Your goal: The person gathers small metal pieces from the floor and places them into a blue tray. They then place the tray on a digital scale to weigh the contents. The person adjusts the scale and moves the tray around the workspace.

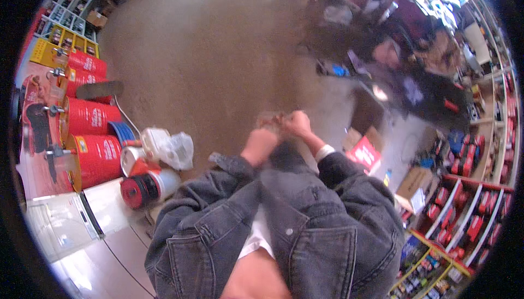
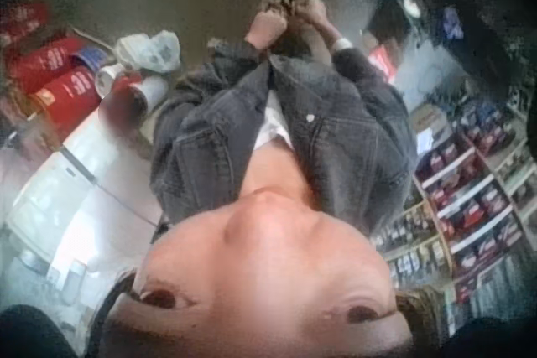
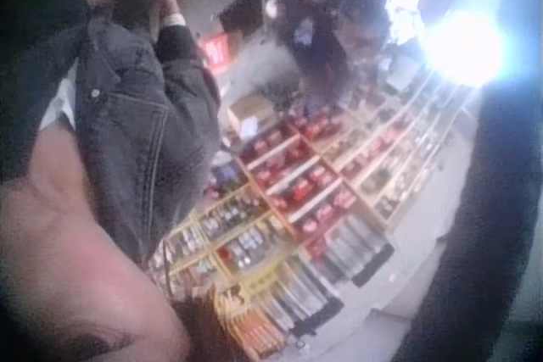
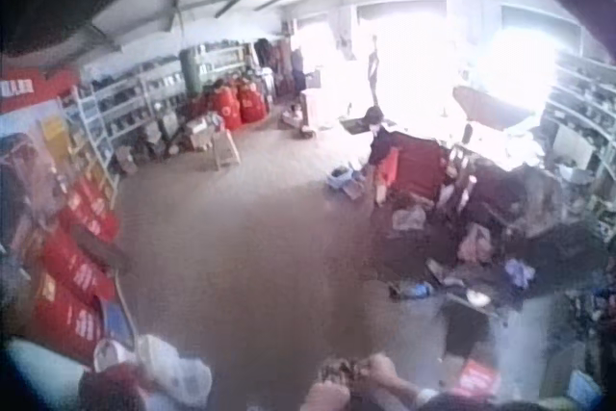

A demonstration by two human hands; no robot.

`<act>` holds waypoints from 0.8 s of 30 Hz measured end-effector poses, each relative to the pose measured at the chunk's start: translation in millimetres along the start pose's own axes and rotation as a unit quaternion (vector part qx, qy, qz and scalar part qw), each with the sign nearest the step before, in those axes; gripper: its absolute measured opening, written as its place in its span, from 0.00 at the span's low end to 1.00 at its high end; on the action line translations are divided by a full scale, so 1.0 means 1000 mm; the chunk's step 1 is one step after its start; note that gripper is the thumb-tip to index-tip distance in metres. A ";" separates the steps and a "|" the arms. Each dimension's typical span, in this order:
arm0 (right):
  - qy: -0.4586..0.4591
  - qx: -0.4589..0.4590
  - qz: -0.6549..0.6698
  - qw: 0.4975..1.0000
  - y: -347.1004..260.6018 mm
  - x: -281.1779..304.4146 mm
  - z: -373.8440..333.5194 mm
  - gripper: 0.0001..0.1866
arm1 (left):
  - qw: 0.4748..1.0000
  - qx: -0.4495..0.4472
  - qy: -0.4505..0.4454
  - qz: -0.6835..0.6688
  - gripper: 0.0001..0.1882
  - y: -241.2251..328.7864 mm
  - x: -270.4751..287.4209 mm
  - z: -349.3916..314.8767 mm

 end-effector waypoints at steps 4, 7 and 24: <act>-0.011 0.007 -0.020 1.000 -0.102 0.032 0.117 0.11 | 1.000 -0.009 0.008 -0.029 0.05 -0.130 0.044 0.072; 0.041 0.025 -0.055 0.997 -0.165 0.059 0.207 0.11 | 0.989 0.034 0.022 -0.144 0.05 -0.224 0.080 0.124; 0.184 -0.070 -0.012 0.980 -0.384 0.207 0.706 0.12 | 0.954 0.011 0.001 -0.298 0.12 -0.809 0.136 0.450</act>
Point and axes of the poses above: each hand's wrist, its own z-axis towards the middle knuckle, its own x-axis out of the back of the hand, y = z × x, the point moved 3 cm from there along z, towards the middle knuckle, and after that the axes turned 12 degrees about -x, right-handed, at the moved point
